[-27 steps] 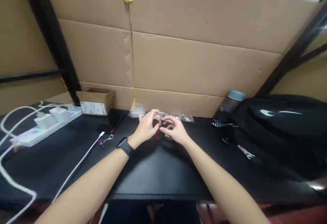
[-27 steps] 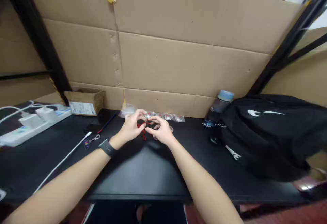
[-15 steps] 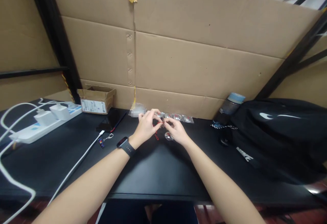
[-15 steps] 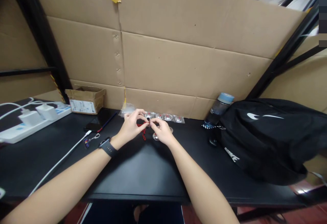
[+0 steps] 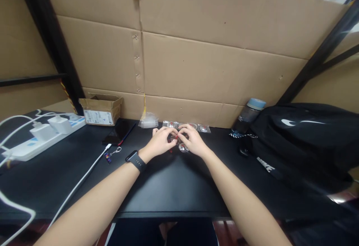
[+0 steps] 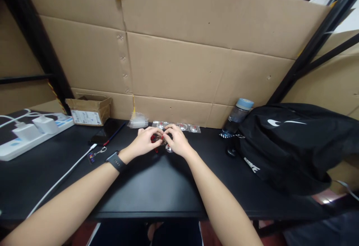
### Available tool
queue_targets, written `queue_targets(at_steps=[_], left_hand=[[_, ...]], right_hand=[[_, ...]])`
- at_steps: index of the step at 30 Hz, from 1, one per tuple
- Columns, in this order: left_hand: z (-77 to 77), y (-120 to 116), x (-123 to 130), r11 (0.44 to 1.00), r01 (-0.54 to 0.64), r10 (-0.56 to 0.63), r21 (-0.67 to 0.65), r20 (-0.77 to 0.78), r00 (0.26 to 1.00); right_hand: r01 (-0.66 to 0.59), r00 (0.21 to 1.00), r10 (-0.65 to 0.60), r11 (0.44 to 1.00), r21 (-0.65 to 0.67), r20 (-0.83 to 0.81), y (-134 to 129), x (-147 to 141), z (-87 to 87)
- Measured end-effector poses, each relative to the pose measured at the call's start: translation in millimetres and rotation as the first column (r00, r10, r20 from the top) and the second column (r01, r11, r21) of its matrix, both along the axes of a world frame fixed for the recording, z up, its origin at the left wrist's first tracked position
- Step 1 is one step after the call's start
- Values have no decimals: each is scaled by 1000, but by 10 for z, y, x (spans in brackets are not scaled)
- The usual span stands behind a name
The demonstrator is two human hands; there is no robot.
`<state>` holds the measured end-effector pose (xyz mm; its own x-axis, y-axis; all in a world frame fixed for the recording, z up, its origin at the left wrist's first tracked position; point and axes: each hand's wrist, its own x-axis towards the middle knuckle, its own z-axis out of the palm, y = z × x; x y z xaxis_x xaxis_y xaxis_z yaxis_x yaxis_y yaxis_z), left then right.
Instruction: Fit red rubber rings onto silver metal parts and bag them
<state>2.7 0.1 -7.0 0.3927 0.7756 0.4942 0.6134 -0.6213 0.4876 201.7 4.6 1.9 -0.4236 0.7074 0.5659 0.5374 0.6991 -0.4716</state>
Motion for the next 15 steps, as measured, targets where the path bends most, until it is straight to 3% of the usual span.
queue_targets(at_steps=[7,11,15], left_hand=[[-15,2,15,999,-52,52,-1,49,997],[-46,22,11,997,-51,50,52,18,999],[-56,56,-9,998,38,-42,43,90,995]], right_hand=[[-62,995,65,997,-45,69,3,50,30],[24,973,3,993,-113,229,15,209,62],[77,916,20,972,-224,402,37,297,39]])
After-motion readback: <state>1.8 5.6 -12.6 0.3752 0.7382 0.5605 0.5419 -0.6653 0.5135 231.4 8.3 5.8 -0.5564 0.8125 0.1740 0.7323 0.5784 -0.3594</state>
